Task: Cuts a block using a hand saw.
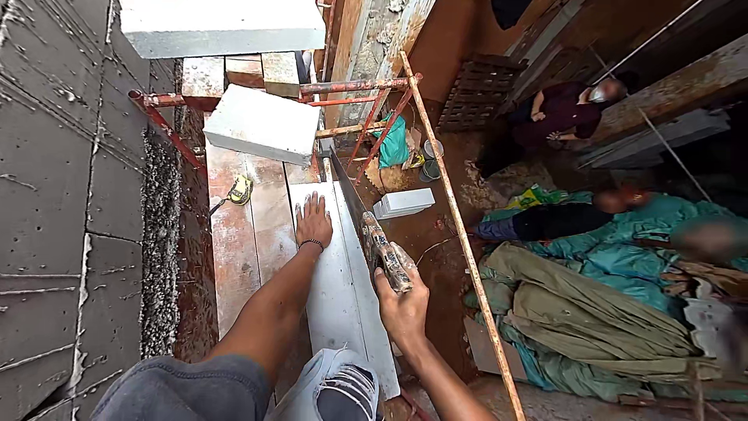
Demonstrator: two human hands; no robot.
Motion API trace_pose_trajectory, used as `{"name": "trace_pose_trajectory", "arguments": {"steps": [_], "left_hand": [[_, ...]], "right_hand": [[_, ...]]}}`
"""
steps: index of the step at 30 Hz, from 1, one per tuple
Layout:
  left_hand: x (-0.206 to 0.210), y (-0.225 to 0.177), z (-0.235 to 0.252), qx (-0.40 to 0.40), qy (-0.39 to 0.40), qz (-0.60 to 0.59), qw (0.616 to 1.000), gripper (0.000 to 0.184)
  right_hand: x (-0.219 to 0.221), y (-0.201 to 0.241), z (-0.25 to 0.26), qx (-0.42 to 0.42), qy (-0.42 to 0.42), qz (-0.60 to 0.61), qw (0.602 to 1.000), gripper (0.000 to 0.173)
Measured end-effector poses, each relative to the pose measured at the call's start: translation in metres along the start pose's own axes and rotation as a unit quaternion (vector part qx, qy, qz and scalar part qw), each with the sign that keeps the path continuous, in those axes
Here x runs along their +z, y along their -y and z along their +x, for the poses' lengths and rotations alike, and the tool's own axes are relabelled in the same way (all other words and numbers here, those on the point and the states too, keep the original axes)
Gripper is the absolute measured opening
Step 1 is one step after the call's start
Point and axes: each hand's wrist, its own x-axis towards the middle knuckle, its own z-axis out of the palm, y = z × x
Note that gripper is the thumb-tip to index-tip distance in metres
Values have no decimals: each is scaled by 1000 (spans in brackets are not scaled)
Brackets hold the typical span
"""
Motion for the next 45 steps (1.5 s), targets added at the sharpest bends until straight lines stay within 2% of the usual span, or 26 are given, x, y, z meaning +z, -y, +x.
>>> {"name": "trace_pose_trajectory", "arguments": {"steps": [8, 12, 14, 15, 17, 19, 21, 23, 26, 28, 30, 33, 35, 37, 39, 41, 43, 45], "left_hand": [[-4, -2, 0, -2, 11, -7, 1000, 56], [-5, 0, -1, -12, 12, -10, 1000, 58], [-6, -2, -1, -19, 18, -5, 1000, 59], [-12, -3, 0, -20, 27, -4, 999, 59], [-27, -6, -1, -17, 53, -12, 998, 58], [-30, -6, -6, -13, 52, -17, 998, 58], [-28, -8, -6, -15, 48, -8, 999, 58], [-24, -7, -3, -17, 52, 11, 998, 59], [-10, -3, 3, -26, 41, 35, 998, 60], [-6, -2, 3, -28, 40, 37, 998, 60], [-10, -4, 5, -26, 51, 32, 998, 60], [-19, -7, -3, -14, 61, 28, 998, 59], [-25, -9, 0, -20, 66, 24, 997, 58], [-19, -4, -4, -18, 66, 25, 997, 58], [-8, -3, 2, -18, 46, 25, 998, 58], [-2, -2, 1, -18, 45, 25, 999, 58], [-3, -1, 4, -21, 44, 23, 999, 58], [-2, -2, -1, -16, 47, 19, 999, 58]], "right_hand": [[5, 6, -13, 38, 8, -7, 999, 49], [-2, 31, -29, 52, 24, -53, 997, 67], [6, 46, -25, 18, -4, -65, 998, 54], [11, 56, -14, -1, -18, -79, 997, 47], [21, 79, 26, 7, 12, -109, 994, 39], [37, 86, 74, 58, 65, -109, 990, 35], [44, 77, 99, 110, 102, -101, 983, 39], [29, 68, 73, 96, 79, -108, 986, 42], [-16, 69, -1, 58, 12, -86, 994, 44], [-19, 69, -14, 54, -5, -62, 997, 43], [10, 61, 22, 57, 2, -82, 995, 41], [78, 41, 99, 117, 51, -98, 987, 40], [93, 42, 121, 131, 76, -97, 984, 41], [65, 46, 78, 108, 55, -106, 987, 43], [9, 57, 9, 73, 16, -92, 993, 43], [-31, 70, -44, 86, 5, -66, 994, 43], [-23, 67, -38, 73, 3, -79, 994, 42], [29, 44, 17, 45, 7, -110, 993, 40]]}}
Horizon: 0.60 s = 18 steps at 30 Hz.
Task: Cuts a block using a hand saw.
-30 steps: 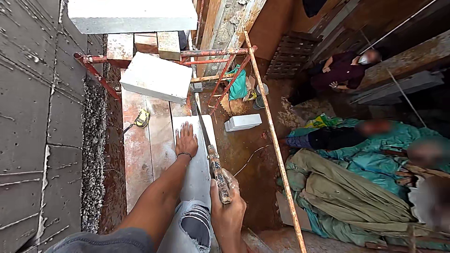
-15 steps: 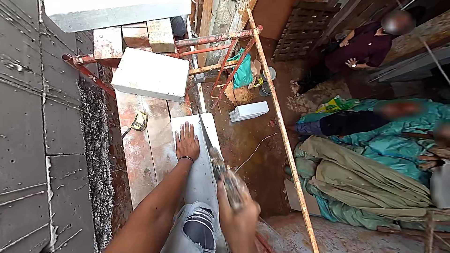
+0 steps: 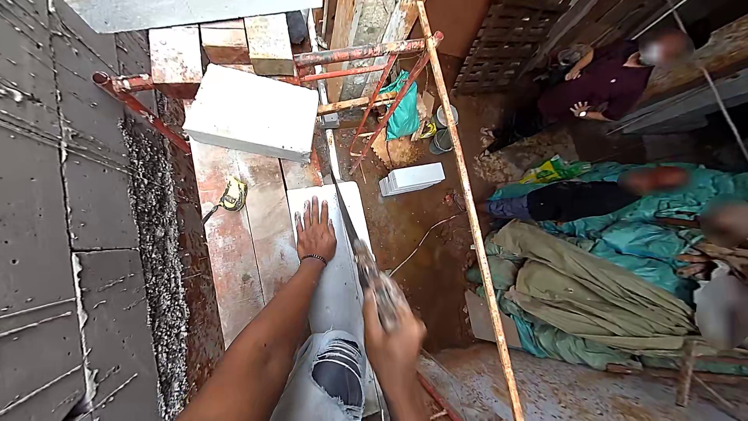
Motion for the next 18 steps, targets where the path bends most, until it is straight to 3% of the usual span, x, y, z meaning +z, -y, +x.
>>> {"name": "trace_pose_trajectory", "arguments": {"steps": [2, 4, 5, 8, 11, 14, 16, 18], "left_hand": [[-7, -2, -3, 7, 10, -1, 1000, 58], [-14, -1, 7, 5, 10, -1, 1000, 59], [-10, 2, 4, 2, 5, -10, 1000, 59], [-1, 1, 3, 9, -16, -8, 1000, 59], [1, 2, 0, -3, -9, 1, 1000, 59], [0, 2, 2, -1, -14, 0, 1000, 58], [-6, -1, -5, 5, -8, -3, 1000, 58], [-23, -5, 1, 5, -2, -5, 1000, 58]], "right_hand": [[54, 0, 72, 42, 45, -2, 998, 39], [66, 9, 114, 74, 96, 4, 993, 40], [59, 4, 101, 65, 100, 1, 993, 41], [-9, -10, -3, -10, 20, -3, 1000, 41], [-61, -9, -74, 18, 9, 43, 999, 41], [-3, -15, -11, -4, 11, 5, 1000, 41], [55, -9, 62, 43, 52, -13, 998, 40], [77, 16, 117, 109, 126, -25, 986, 48]]}}
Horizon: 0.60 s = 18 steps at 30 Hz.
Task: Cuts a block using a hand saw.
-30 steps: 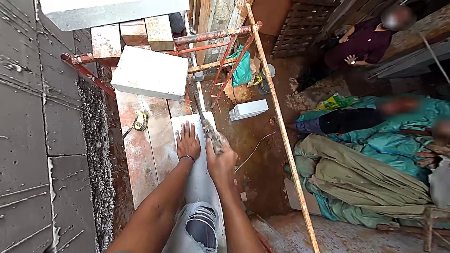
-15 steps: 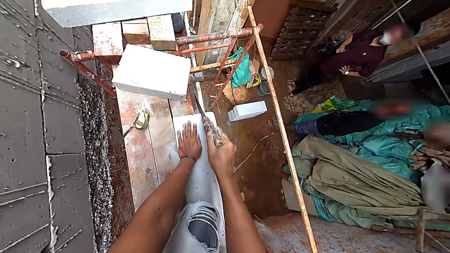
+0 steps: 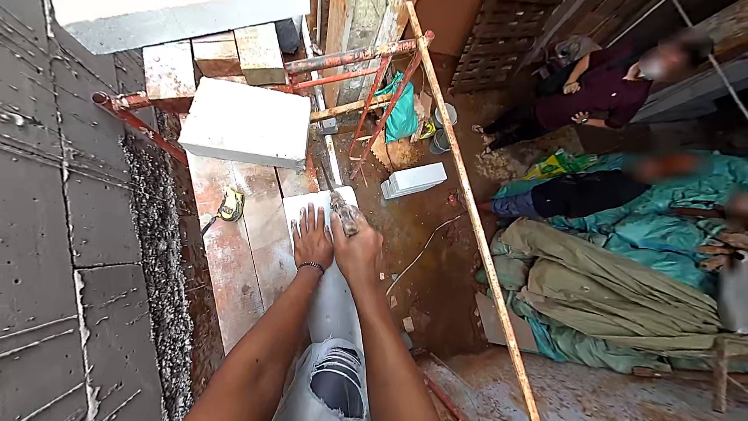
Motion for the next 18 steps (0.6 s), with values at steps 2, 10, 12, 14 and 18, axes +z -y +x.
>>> {"name": "trace_pose_trajectory", "arguments": {"steps": [2, 10, 12, 14, 18], "left_hand": [[1, 3, -7, -5, 9, 1, 1000, 58], [24, 8, 2, -9, -21, 23, 999, 58], [18, 6, -6, -4, -1, 16, 1000, 58], [9, 3, -2, 1, 0, 13, 1000, 58], [20, 8, -8, -3, -7, 27, 1000, 58]], "right_hand": [[-11, -7, -20, 6, 19, 3, 1000, 54], [-56, -65, -158, -101, -115, 24, 988, 42], [-13, -47, -80, -65, -97, 3, 993, 40], [0, -21, -23, 2, -21, 6, 1000, 44], [-30, -58, -109, -68, -87, 10, 994, 45]]}}
